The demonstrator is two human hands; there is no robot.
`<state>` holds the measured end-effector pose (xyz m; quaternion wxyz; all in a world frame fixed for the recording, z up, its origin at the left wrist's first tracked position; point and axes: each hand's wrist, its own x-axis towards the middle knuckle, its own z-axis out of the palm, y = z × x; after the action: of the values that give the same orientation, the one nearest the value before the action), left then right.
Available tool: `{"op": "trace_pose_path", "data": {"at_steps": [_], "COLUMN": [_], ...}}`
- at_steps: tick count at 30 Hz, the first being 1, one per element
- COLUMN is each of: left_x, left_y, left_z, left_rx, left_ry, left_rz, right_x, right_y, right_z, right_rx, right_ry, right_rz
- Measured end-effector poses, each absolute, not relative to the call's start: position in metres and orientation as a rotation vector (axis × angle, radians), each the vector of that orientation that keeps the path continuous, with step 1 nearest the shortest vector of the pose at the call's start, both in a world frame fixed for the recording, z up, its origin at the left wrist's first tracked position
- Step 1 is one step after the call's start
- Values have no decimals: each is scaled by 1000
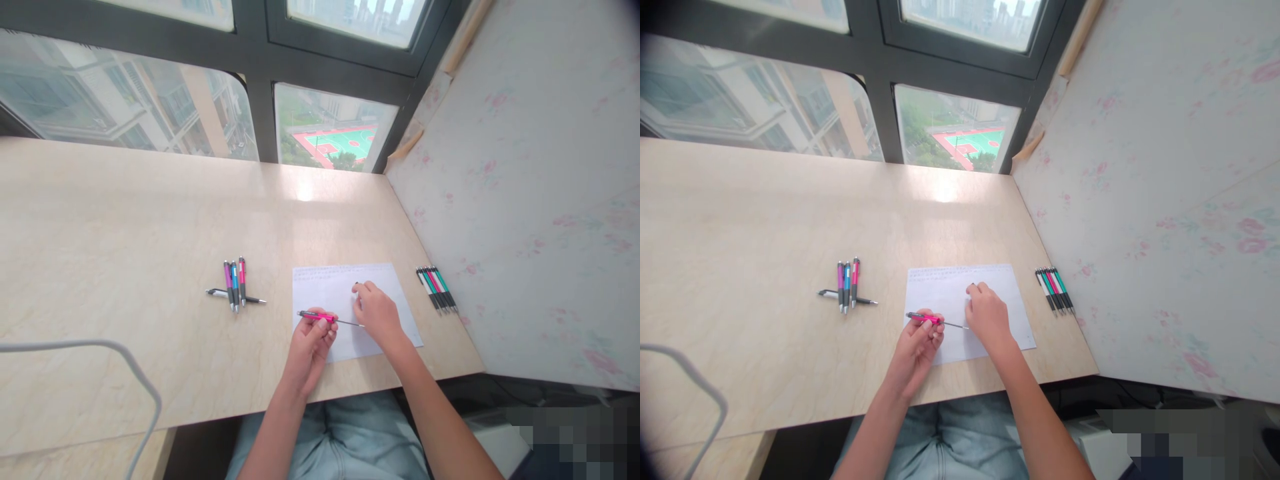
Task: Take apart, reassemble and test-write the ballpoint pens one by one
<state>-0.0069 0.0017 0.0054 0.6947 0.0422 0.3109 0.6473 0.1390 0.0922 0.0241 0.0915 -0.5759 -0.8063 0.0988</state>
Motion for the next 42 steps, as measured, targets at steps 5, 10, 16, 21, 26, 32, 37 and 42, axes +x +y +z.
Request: {"op": "trace_pose_path", "data": {"at_steps": [5, 10, 16, 21, 26, 32, 37, 42], "left_x": [-7, -7, -6, -6, -6, -6, -3, -2], "left_y": [2, 3, 4, 4, 4, 4, 3, 2], "left_z": [5, 6, 4, 2, 3, 6, 6, 6], "left_rx": [91, 91, 116, 100, 102, 119, 233, 264], "left_ry": [701, 755, 797, 792, 786, 782, 817, 846], "left_rz": [1486, 1505, 1531, 1540, 1533, 1517, 1477, 1472], "right_x": [151, 161, 161, 162, 163, 162, 157, 149], "right_y": [77, 51, 37, 36, 36, 36, 35, 33], "right_z": [23, 37, 51, 48, 45, 41, 34, 37], "right_rx": [-1451, -1394, -1304, -1318, -1318, -1328, -1352, -1352], "right_ry": [-2002, -1422, -1287, -1313, -1309, -1326, -1382, -1408], "right_rz": [851, 1290, 1349, 1324, 1330, 1320, 1318, 1322]}}
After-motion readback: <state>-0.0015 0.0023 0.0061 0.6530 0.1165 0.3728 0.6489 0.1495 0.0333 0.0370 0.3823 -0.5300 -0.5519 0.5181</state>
